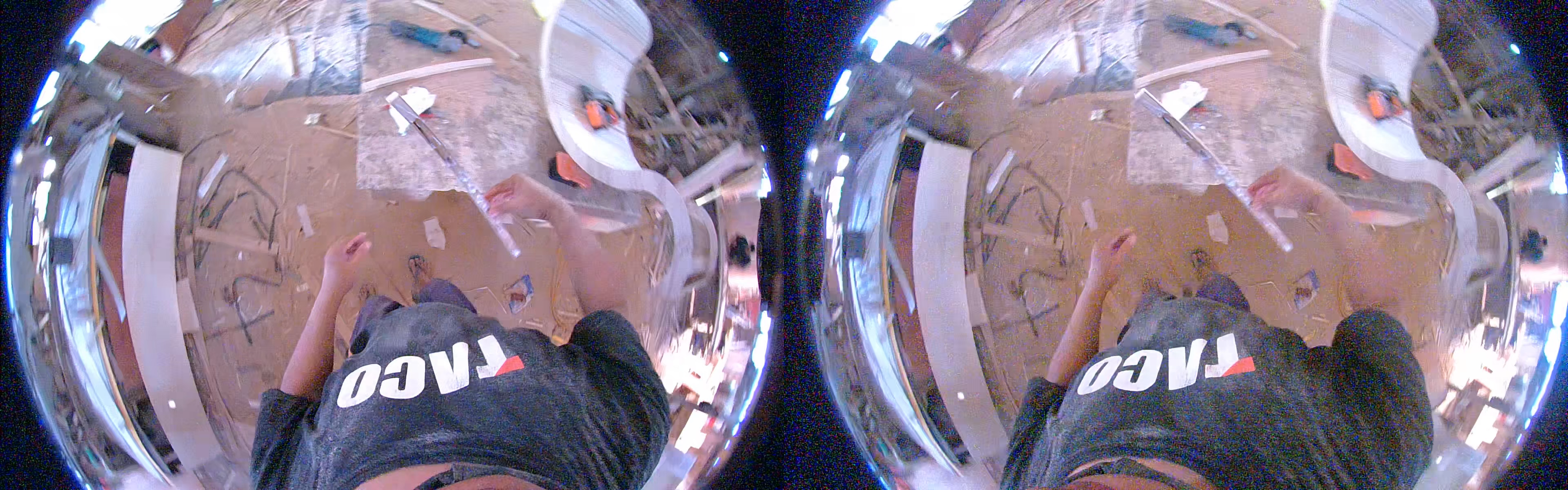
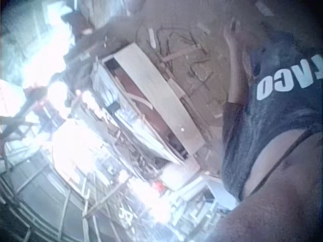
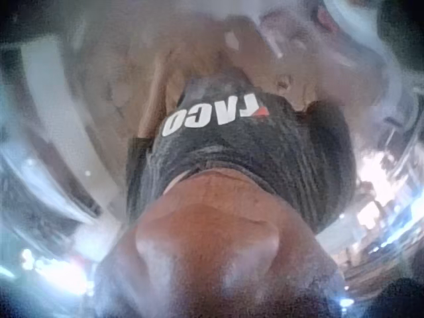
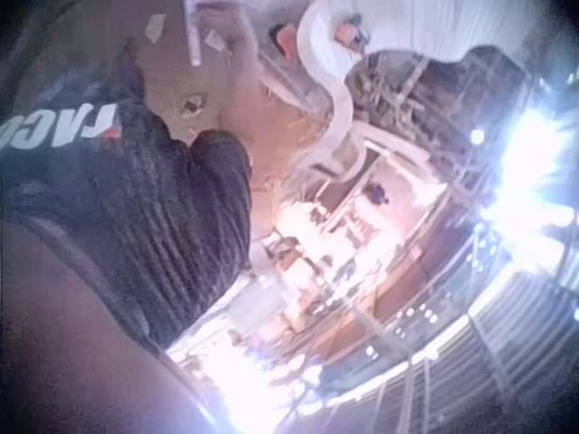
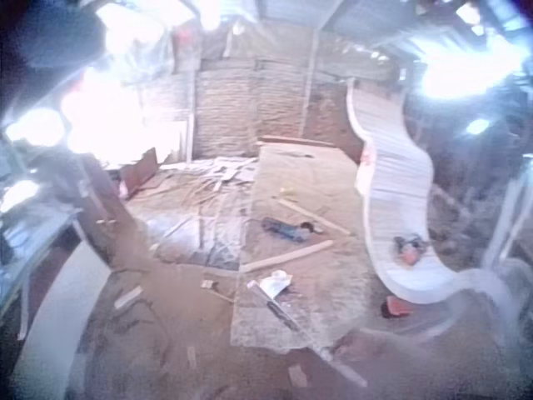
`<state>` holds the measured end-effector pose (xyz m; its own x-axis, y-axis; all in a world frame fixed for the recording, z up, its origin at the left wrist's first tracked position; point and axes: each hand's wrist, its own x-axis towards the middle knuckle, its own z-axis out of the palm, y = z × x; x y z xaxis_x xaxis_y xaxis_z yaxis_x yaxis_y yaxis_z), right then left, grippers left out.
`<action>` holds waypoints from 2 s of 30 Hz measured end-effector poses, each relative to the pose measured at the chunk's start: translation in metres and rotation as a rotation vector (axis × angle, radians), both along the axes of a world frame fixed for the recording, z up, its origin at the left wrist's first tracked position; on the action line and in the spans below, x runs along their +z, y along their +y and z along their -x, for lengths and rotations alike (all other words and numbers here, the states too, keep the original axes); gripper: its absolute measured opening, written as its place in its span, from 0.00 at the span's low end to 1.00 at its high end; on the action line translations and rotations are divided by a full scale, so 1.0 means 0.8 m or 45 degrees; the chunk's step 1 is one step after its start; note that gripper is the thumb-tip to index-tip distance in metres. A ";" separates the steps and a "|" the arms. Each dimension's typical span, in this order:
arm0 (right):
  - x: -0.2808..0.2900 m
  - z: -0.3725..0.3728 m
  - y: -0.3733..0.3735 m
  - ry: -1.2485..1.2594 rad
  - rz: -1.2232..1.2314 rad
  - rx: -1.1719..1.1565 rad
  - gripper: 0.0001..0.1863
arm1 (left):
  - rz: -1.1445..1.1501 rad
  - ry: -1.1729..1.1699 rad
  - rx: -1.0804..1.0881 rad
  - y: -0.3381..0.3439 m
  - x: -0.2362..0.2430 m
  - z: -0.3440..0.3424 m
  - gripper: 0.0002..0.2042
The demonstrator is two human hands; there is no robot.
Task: The person constructs a curved wooden structure by gluing and nailing thin wooden strips onto a curved frame using a pneumatic nail gun and a cloth.
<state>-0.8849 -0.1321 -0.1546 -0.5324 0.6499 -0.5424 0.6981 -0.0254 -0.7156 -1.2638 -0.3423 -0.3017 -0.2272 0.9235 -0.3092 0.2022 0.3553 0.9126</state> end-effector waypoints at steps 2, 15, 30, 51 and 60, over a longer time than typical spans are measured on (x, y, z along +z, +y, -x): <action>0.029 0.002 -0.054 -0.012 0.020 0.025 0.24 | -0.154 -0.260 -0.383 0.060 0.052 -0.033 0.20; 0.060 -0.153 -0.333 0.302 -0.031 -0.650 0.27 | -0.259 -1.109 -1.237 0.035 0.168 -0.340 0.17; -0.136 -0.531 -0.969 -0.371 -0.548 -2.553 0.13 | -0.919 -0.190 -1.354 -0.158 0.149 -0.802 0.10; -0.308 -0.843 -1.115 -0.746 0.403 -2.605 0.11 | -0.638 -0.930 -1.334 -0.133 0.050 -1.555 0.10; -0.422 -1.084 -1.083 -0.507 0.745 -2.503 0.10 | -0.636 -0.887 -1.058 -0.033 0.084 -1.778 0.10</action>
